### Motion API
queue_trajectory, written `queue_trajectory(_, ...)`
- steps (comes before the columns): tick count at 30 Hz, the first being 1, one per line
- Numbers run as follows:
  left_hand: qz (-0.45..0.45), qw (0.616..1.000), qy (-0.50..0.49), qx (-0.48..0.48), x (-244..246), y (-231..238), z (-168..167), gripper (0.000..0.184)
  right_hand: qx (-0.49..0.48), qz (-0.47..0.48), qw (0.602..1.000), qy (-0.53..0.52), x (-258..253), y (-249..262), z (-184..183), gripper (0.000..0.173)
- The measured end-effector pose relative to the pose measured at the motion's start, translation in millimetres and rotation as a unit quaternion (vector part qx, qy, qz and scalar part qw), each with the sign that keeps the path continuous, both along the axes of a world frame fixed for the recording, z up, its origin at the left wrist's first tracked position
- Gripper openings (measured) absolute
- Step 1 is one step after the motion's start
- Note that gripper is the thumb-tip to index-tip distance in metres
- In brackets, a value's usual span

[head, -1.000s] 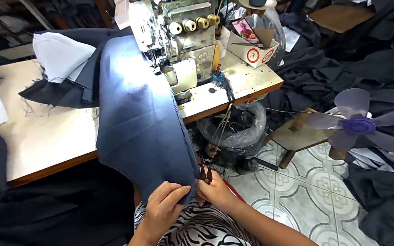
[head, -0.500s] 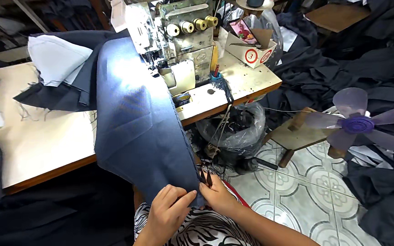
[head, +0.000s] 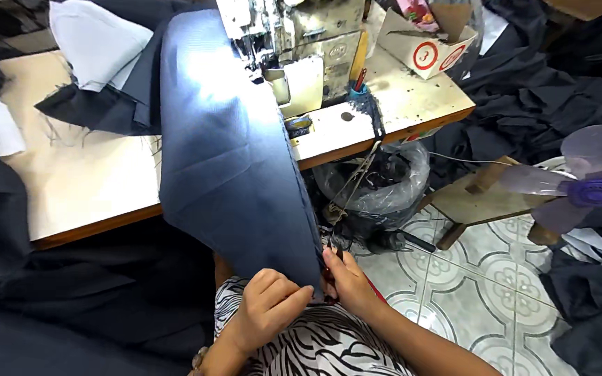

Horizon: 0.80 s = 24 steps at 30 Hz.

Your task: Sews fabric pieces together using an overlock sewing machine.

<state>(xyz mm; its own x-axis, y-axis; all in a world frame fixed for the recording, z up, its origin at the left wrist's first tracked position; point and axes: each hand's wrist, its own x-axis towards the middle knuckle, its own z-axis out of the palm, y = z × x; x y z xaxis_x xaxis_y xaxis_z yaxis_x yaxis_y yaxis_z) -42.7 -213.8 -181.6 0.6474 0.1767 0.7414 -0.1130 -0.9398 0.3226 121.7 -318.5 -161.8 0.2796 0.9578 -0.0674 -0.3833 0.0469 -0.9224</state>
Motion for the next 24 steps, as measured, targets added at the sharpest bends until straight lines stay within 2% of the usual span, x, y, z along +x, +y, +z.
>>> queue_trajectory(7, 0.004, 0.999, 0.037, 0.023, 10.0, -0.9, 5.4, 0.009, -0.01, -0.027, 0.998, -0.057, 3.1, 0.5, -2.3, 0.03)
queue_trajectory(13, 0.001, 0.997, 0.069, 0.033, 26.1, -7.3, 11.8, 0.01, 0.011, -0.039, 0.979, -0.201, 10.8, -1.4, -1.7, 0.021)
queue_trajectory(17, -0.058, 0.994, 0.091, 0.004, 34.3, 15.2, 22.4, 0.02, 0.026, 0.004, 0.971, -0.24, 25.5, -3.2, -4.5, 0.019)
queue_trajectory(19, -0.003, 0.995, 0.101, 0.02, 41.8, 48.2, 46.9, 0.025, 0.021, 0.02, 0.978, -0.205, 30.6, -0.6, -4.6, 0.017)
queue_trajectory(21, 0.116, 0.983, 0.135, 0.04, 54.3, 97.9, 82.3, 0.032, -0.006, 0.024, 0.985, -0.168, 33.7, 7.1, 0.2, 0.015)
queue_trajectory(24, 0.282, 0.917, 0.281, 0.029, 70.2, 175.0, 133.8, 0.061, -0.033, 0.006, 0.988, -0.151, 37.9, 31.6, 6.8, 0.015)
